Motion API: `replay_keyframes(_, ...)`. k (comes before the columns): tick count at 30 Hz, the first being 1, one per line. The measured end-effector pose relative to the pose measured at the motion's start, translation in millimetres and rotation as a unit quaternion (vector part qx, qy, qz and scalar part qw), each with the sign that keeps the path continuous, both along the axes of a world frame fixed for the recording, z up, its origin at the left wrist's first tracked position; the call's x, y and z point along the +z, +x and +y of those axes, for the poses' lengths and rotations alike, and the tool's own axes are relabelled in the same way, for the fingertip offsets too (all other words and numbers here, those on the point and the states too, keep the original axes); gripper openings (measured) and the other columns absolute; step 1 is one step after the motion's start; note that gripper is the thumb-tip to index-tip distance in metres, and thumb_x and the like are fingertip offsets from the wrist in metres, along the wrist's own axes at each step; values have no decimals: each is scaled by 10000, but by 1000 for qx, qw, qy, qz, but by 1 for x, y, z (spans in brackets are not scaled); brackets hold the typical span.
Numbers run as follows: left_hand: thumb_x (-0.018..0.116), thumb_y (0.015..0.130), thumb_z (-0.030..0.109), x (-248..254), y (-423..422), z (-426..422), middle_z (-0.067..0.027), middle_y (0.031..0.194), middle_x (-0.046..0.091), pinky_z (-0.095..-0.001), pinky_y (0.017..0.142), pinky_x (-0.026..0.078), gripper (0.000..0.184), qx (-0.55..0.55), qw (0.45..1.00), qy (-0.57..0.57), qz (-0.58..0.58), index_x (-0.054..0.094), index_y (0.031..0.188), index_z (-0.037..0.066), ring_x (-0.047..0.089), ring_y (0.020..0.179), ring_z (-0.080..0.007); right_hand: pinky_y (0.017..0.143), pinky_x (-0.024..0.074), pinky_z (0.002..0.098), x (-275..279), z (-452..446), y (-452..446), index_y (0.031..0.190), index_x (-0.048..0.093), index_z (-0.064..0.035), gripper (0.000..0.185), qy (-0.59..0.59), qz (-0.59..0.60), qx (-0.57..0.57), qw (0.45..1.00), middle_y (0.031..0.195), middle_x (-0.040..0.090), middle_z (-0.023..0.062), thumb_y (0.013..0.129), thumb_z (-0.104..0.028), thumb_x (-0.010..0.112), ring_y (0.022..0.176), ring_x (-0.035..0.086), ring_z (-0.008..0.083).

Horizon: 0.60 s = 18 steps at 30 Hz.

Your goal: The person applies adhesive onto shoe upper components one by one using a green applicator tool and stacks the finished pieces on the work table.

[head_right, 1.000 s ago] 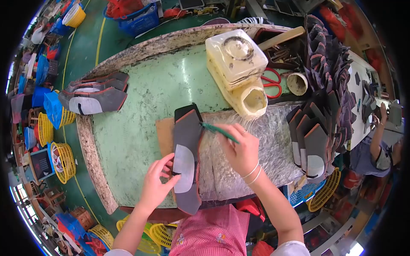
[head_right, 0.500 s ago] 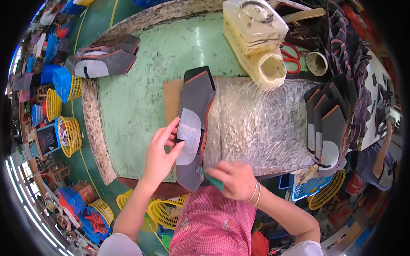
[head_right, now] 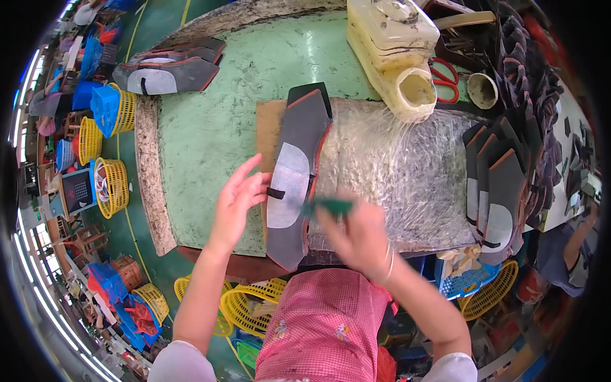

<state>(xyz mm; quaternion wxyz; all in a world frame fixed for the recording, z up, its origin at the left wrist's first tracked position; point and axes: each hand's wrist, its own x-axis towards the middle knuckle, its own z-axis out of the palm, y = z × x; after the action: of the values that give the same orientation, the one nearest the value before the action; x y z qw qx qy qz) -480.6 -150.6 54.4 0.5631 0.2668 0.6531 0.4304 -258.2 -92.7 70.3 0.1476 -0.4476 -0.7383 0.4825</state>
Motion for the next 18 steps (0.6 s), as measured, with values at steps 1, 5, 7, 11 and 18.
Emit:
replay_keyframes(1,517,982,255,3,-2,2,-169,1177,608,-314,903,489,502,1,1000,2,3,406,1426,49,608,1024,-203,513,446,343,-14,26,-11,996,692,-102,161,68,-33,-23,997,727,618,90,848,-105,629,571,574,243)
replay_keyframes(5,424,993,433,10,-12,8,-208,1197,601,-341,890,502,599,32,996,-73,-50,362,1444,43,624,995,-213,542,494,367,-19,63,-34,1080,682,-142,283,336,4,-34,941,879,653,79,812,-68,626,607,617,259)
replay_keyframes(7,448,988,422,9,-18,13,-201,1169,607,-357,869,511,577,42,987,-91,-122,384,1416,39,632,965,-216,569,501,341,-29,24,-27,1147,671,-180,432,329,23,50,943,986,640,40,725,-90,655,686,630,210)
replay_keyframes(11,512,965,427,6,-17,18,-168,1069,632,-334,786,519,500,35,991,-92,-89,472,1288,47,634,900,-210,629,513,320,-19,-44,4,1197,670,-206,469,204,5,219,954,1011,630,17,738,-116,641,688,612,189)
replay_keyframes(18,646,901,251,-16,-3,43,-51,951,627,-277,753,479,259,-170,980,-32,97,603,919,-4,605,844,-167,669,454,269,-9,-26,50,1103,684,-20,270,-57,125,-209,968,801,638,21,843,20,624,767,592,116)
